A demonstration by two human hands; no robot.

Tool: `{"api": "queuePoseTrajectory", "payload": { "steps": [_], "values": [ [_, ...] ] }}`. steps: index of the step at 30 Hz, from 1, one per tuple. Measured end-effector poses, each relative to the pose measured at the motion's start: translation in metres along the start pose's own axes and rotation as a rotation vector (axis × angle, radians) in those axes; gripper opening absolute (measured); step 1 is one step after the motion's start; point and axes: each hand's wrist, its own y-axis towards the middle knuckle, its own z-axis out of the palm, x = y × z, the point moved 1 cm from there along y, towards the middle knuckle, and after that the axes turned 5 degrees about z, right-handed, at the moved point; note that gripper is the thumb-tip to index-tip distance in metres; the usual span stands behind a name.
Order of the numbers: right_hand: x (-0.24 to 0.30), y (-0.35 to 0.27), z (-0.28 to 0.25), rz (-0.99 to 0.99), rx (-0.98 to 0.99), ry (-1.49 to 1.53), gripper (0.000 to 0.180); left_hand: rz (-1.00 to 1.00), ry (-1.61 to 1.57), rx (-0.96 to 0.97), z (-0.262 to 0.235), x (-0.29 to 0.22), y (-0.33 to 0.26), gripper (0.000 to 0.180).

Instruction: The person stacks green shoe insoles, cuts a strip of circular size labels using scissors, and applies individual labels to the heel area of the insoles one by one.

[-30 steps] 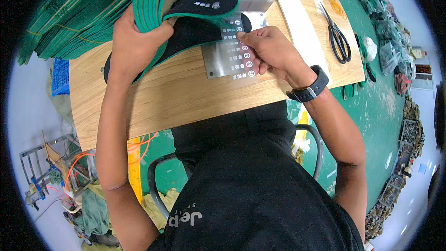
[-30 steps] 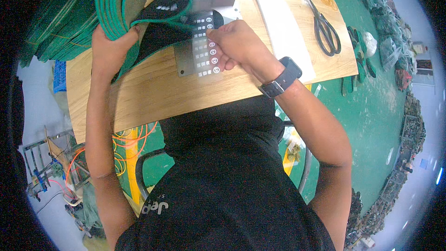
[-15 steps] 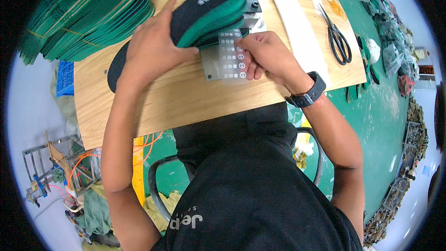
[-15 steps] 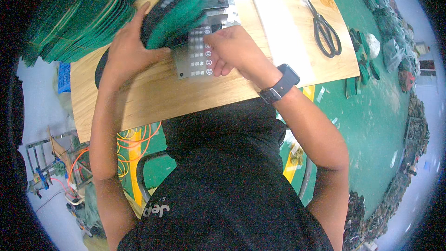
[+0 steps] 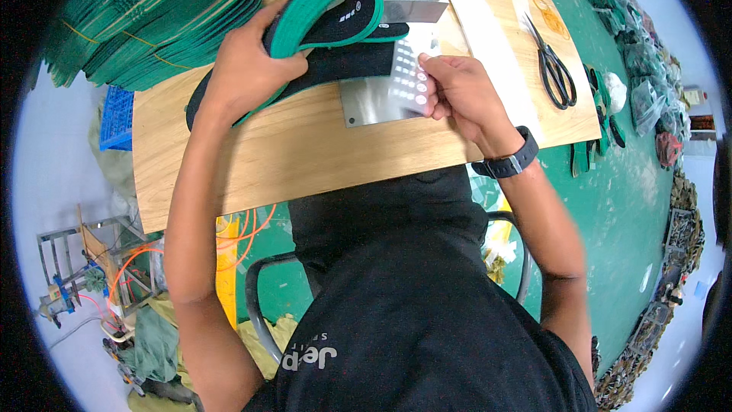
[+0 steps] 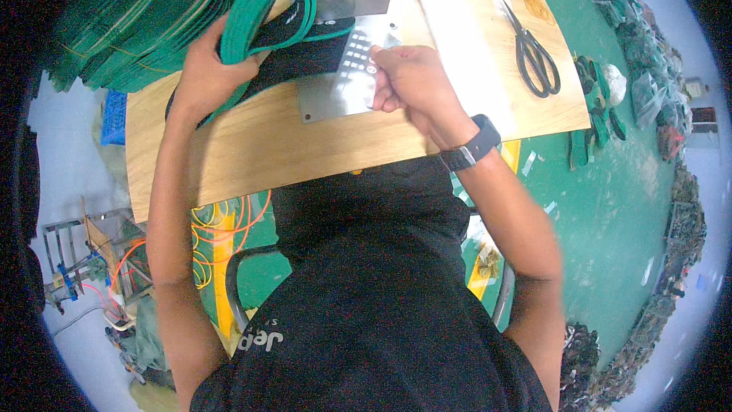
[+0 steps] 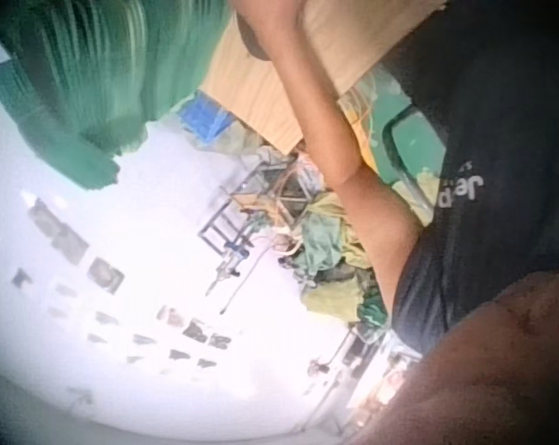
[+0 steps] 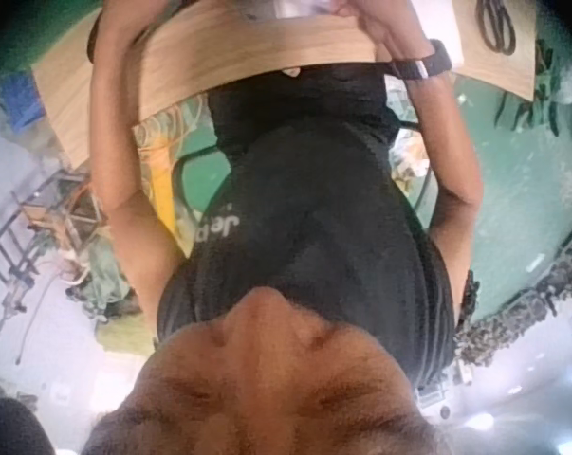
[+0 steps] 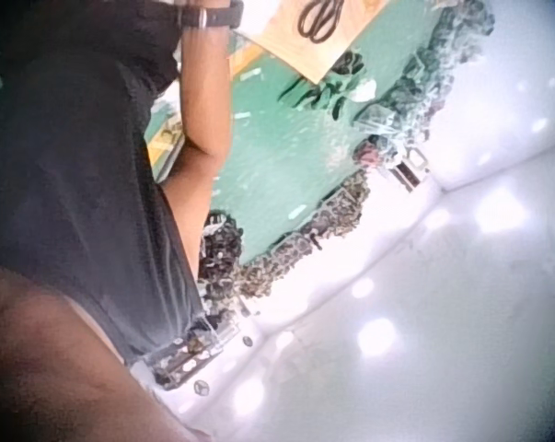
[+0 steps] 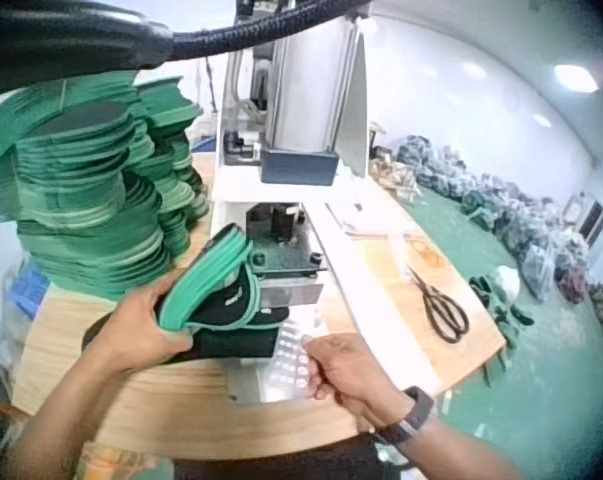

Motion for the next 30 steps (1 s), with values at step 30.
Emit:
{"api": "queuePoseTrajectory", "payload": {
  "steps": [30],
  "values": [
    [0.011,0.015,0.015,0.127,0.106,-0.35,0.039,-0.071,-0.24,-0.136,-0.01,0.006,-0.007,0.031]
  ]
}}
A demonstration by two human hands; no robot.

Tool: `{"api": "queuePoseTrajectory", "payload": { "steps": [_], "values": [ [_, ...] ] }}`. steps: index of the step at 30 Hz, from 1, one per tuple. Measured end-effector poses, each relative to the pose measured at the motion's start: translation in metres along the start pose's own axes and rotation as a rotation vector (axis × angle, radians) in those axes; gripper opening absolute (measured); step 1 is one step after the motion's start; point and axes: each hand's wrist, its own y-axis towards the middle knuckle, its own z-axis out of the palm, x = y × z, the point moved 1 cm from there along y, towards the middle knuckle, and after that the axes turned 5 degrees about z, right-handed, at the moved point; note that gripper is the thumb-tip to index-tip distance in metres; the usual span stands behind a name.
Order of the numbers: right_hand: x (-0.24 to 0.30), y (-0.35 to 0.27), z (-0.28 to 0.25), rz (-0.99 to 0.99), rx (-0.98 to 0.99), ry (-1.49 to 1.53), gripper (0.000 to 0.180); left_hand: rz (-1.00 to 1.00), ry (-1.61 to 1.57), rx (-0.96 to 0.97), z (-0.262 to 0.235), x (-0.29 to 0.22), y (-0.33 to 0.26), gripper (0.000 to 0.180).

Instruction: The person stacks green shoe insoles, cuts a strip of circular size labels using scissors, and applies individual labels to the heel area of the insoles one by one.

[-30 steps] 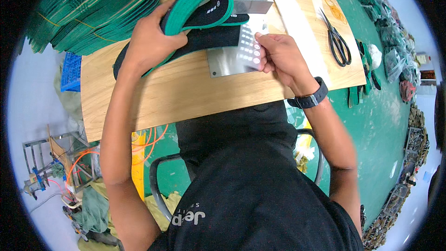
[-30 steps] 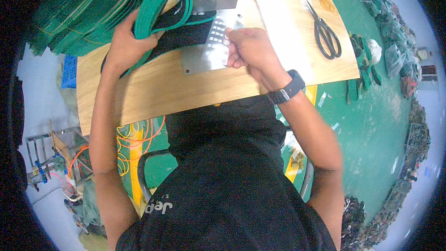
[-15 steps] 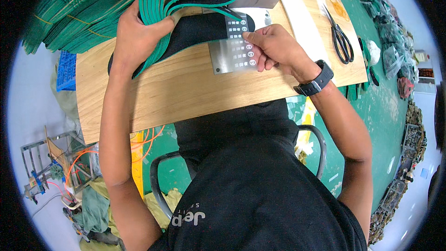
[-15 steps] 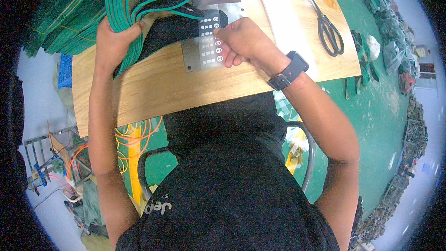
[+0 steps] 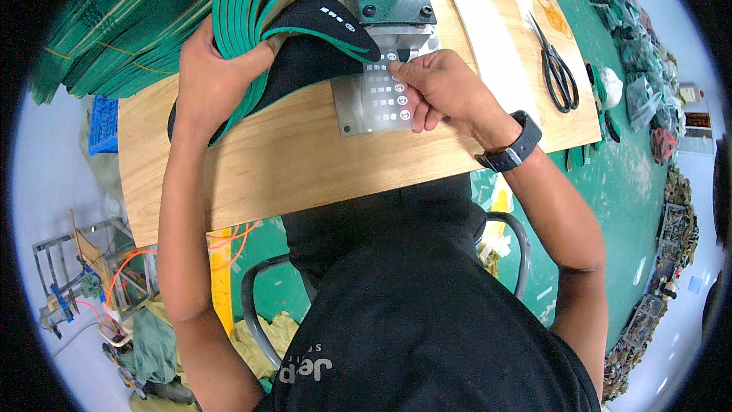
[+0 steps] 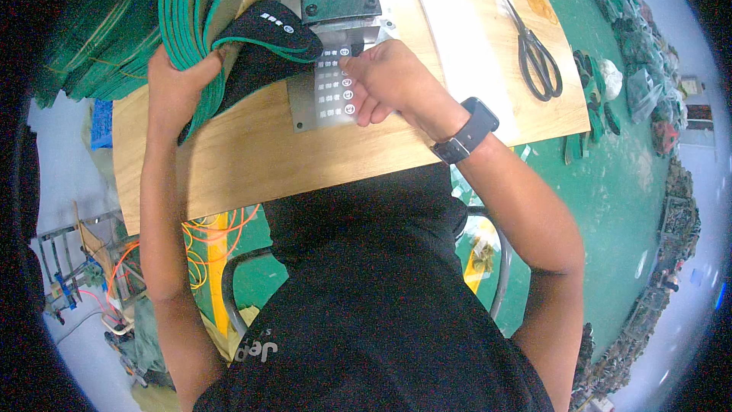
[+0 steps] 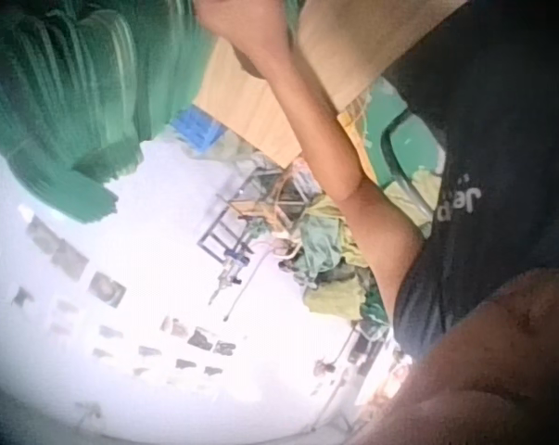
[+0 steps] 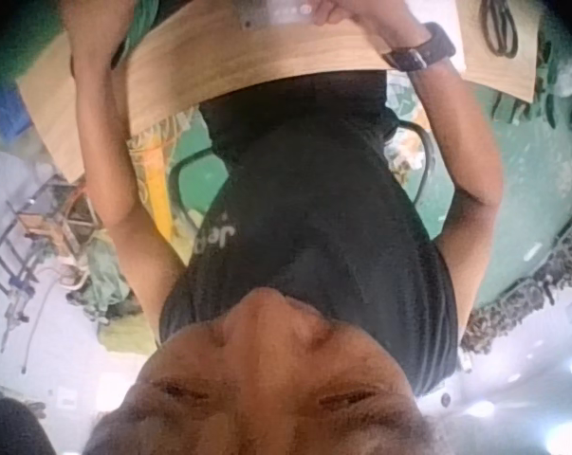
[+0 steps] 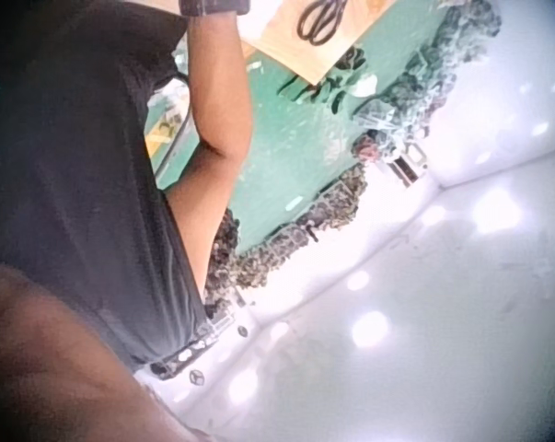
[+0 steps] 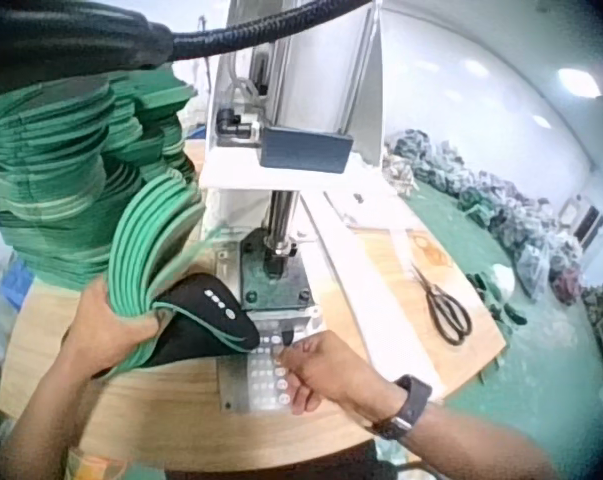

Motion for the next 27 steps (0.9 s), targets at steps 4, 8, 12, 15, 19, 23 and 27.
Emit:
{"api": "queuePoseTrajectory", "payload": {
  "steps": [4,8,12,15,19,23,27],
  "values": [
    [0.001,-0.003,0.0,-0.012,0.006,0.02,0.036,-0.003,-0.026,0.012,0.003,-0.007,0.0,0.032],
    [0.002,-0.007,-0.002,-0.018,0.022,0.074,0.034,-0.033,0.105,0.041,0.002,-0.006,0.003,0.031],
    [-0.001,-0.009,-0.003,-0.041,0.022,0.083,0.033,-0.011,0.056,0.0,-0.002,0.0,0.002,0.03],
    [-0.002,-0.008,0.0,-0.042,0.025,0.082,0.031,-0.053,0.061,0.003,-0.004,0.002,0.001,0.03],
    [-0.002,-0.009,0.003,-0.023,0.013,0.086,0.032,-0.003,0.084,0.003,-0.002,-0.003,-0.002,0.033],
    [-0.007,-0.008,0.002,-0.027,0.021,0.084,0.032,0.048,0.055,0.003,0.002,-0.002,-0.001,0.035],
    [-0.005,-0.009,0.004,-0.022,-0.002,0.094,0.031,0.048,0.161,0.001,0.001,-0.005,0.0,0.039]
  ]
}}
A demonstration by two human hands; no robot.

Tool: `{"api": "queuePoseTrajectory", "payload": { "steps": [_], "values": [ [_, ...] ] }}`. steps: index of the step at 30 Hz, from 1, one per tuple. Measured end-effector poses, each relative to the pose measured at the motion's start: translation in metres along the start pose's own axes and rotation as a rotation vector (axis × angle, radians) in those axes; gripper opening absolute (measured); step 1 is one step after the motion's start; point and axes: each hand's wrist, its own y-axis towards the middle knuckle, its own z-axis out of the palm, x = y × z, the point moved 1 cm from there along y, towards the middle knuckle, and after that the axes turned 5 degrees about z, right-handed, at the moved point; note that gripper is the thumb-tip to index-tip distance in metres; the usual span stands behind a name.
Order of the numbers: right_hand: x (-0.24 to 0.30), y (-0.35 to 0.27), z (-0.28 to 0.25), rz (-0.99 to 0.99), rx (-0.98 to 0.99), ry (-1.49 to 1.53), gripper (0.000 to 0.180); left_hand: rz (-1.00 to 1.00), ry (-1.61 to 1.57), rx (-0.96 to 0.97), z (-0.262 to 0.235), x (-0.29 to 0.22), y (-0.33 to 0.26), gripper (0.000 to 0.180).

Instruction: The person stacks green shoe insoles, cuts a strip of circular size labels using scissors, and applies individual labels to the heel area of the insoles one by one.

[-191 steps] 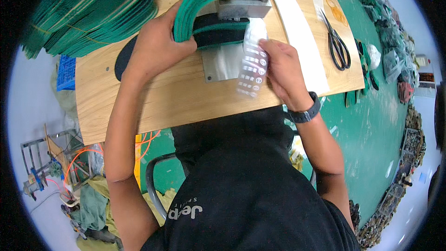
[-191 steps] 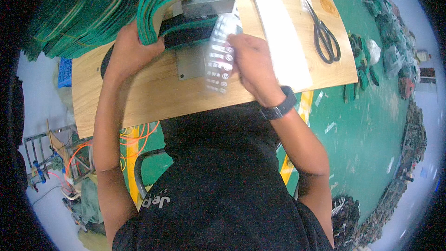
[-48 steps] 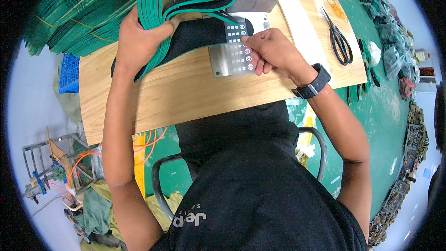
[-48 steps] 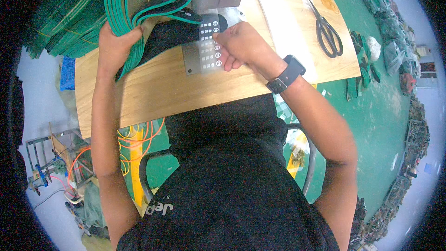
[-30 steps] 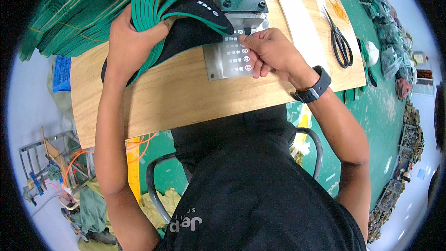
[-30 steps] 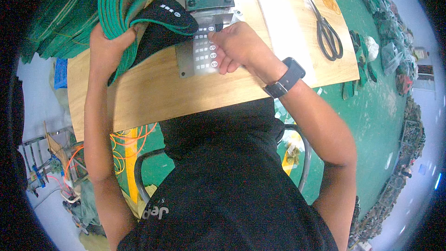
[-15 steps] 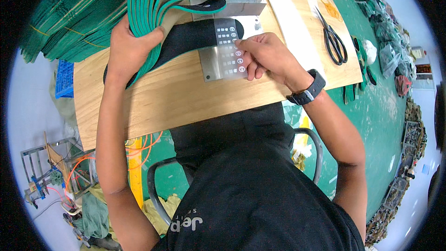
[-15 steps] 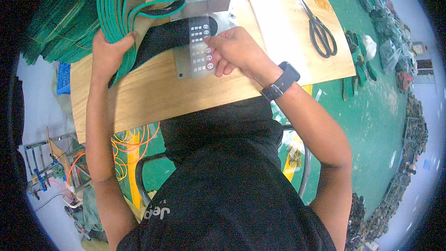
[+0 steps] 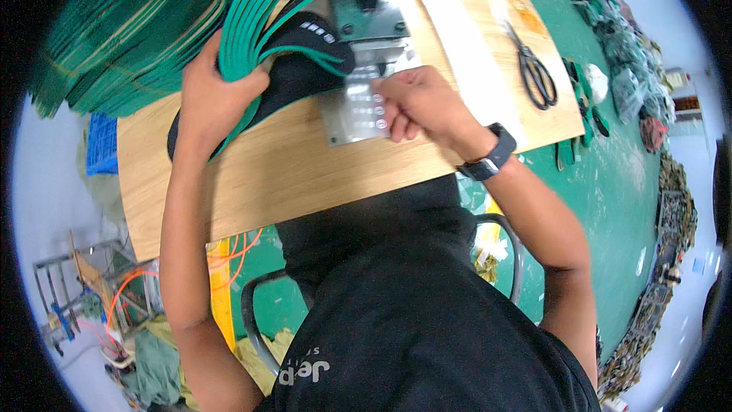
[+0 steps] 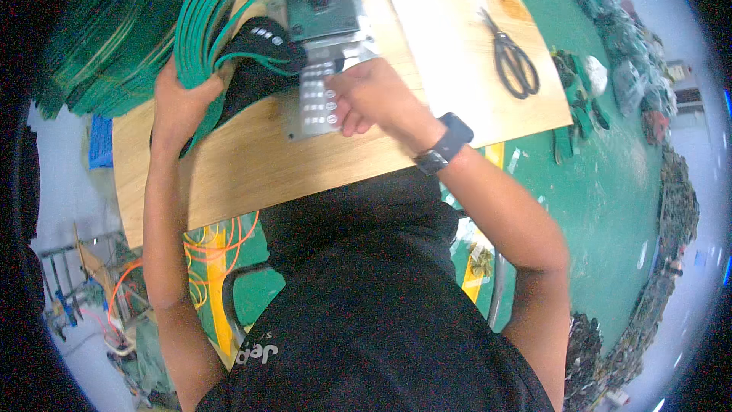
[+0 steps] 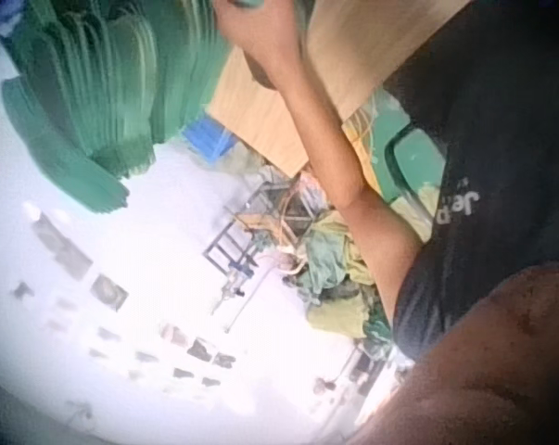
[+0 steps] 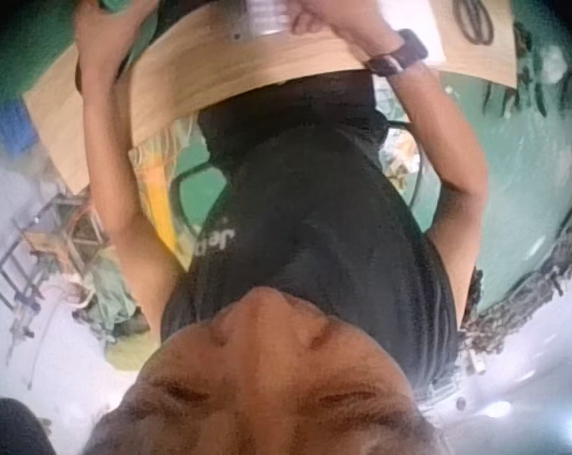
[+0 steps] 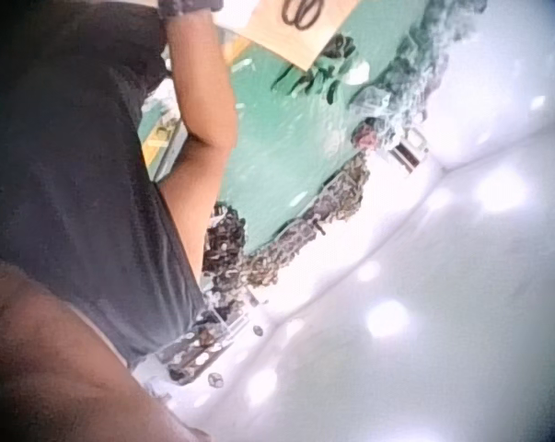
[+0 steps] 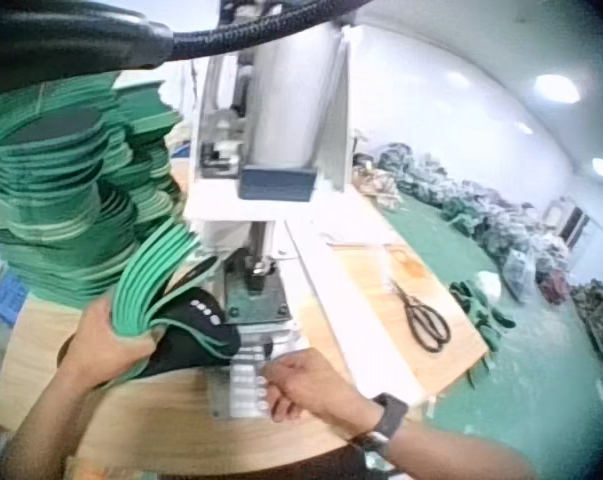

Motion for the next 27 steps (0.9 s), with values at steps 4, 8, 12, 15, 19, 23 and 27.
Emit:
{"api": "queuePoseTrajectory", "payload": {
  "steps": [4,8,12,15,19,23,27],
  "values": [
    [-0.001,-0.001,0.0,-0.057,-0.022,-0.051,0.031,0.022,0.053,0.015,0.003,0.001,0.0,0.048],
    [0.0,-0.01,-0.013,-0.205,-0.069,-0.207,0.033,0.006,0.051,0.049,-0.002,-0.001,-0.008,0.055],
    [0.002,-0.031,-0.045,-0.428,-0.312,-0.589,0.031,0.001,0.242,0.089,-0.003,-0.01,-0.022,0.062],
    [0.004,-0.038,-0.113,-0.692,-0.644,-0.557,0.034,0.08,0.23,0.29,-0.01,-0.015,-0.024,0.077],
    [-0.009,-0.041,-0.194,-0.689,-0.794,-0.561,0.024,-0.088,-0.191,0.368,-0.034,0.01,-0.018,0.069],
    [-0.015,-0.051,-0.155,-0.8,-0.704,-0.526,0.017,-0.141,0.253,0.598,-0.066,0.035,-0.014,0.078],
    [-0.023,-0.061,-0.07,-0.981,-0.288,-0.662,0.01,-0.25,0.231,0.547,-0.06,0.016,-0.021,0.075]
  ]
}}
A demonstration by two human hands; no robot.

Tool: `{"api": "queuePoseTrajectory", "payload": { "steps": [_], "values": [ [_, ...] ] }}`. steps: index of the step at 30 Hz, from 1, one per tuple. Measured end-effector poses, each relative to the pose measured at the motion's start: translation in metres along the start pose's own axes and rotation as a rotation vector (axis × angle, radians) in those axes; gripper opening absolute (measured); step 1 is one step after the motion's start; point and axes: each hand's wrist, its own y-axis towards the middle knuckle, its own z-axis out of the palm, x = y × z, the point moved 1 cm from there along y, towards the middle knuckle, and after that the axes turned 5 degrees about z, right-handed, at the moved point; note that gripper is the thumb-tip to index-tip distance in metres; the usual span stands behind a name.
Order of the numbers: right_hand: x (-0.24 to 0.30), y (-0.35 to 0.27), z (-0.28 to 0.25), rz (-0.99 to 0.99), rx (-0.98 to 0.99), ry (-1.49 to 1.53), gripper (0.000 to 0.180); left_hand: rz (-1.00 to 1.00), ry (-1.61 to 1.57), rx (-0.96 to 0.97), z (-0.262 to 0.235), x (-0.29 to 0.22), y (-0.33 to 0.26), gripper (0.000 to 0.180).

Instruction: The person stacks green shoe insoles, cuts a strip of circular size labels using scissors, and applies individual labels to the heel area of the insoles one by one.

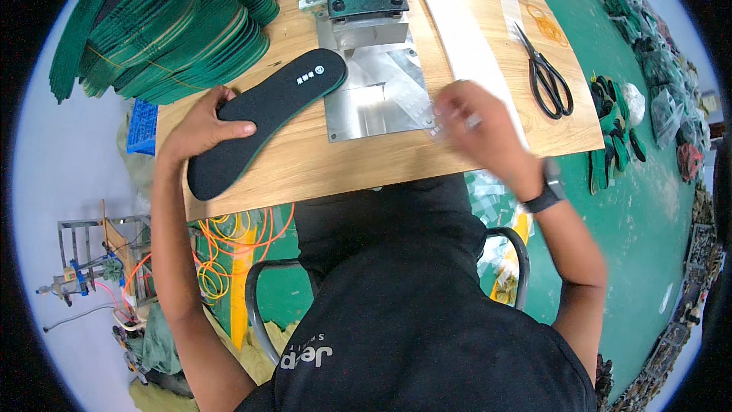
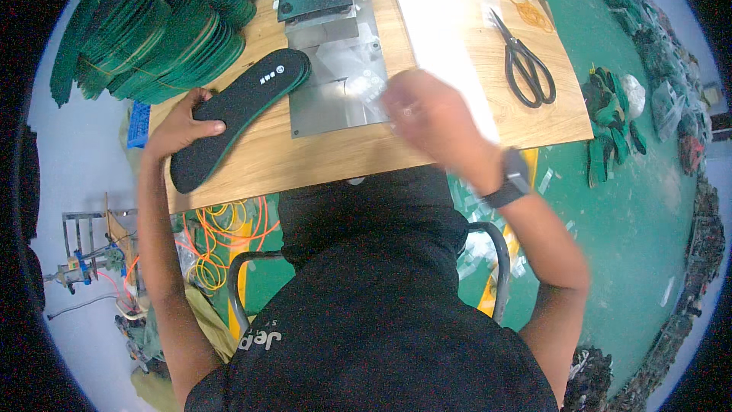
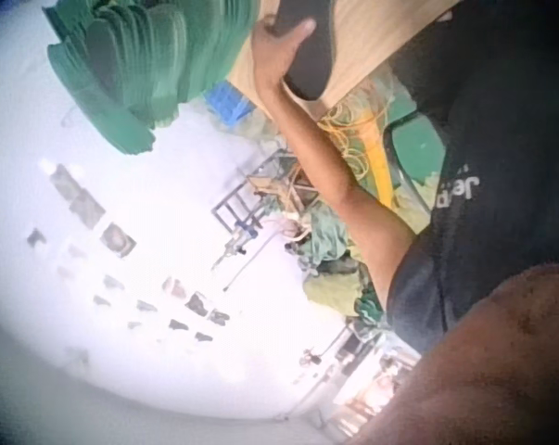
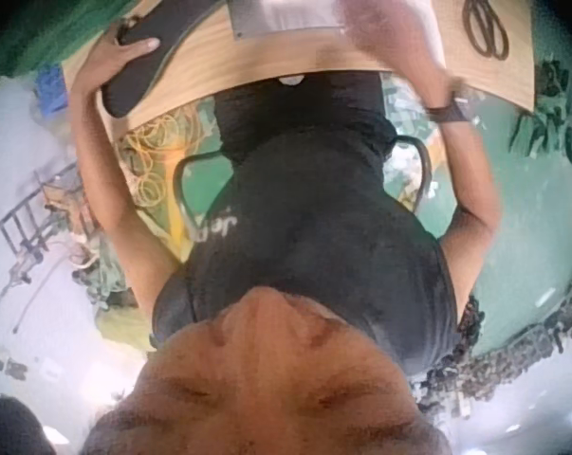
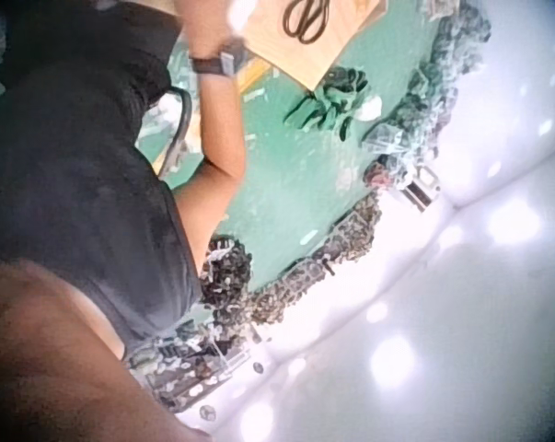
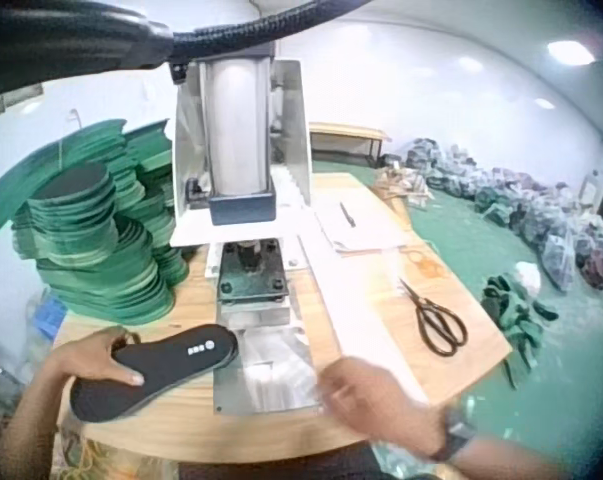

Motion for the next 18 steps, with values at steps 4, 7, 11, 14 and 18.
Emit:
{"api": "queuePoseTrajectory", "payload": {
  "steps": [4,7,11,14,18],
  "values": [
    [0.066,0.0,0.087,-0.393,0.164,0.104,0.02,0.061,0.199,-0.301,0.009,-0.033,-0.037,0.071],
    [0.139,0.046,0.084,-0.576,-0.161,-0.008,0.043,0.11,0.385,-0.405,0.018,-0.052,-0.063,0.065],
    [0.118,0.086,0.122,-0.413,0.412,-0.218,0.051,0.409,0.565,-0.355,0.02,-0.07,-0.091,0.068],
    [0.114,0.085,0.135,-0.431,0.386,-0.26,0.052,0.17,0.233,-0.399,0.017,-0.029,-0.135,0.075],
    [0.132,0.083,0.134,-0.405,0.266,-0.214,0.056,-0.052,-0.316,-0.591,0.058,0.03,-0.143,0.079]
  ]
}}
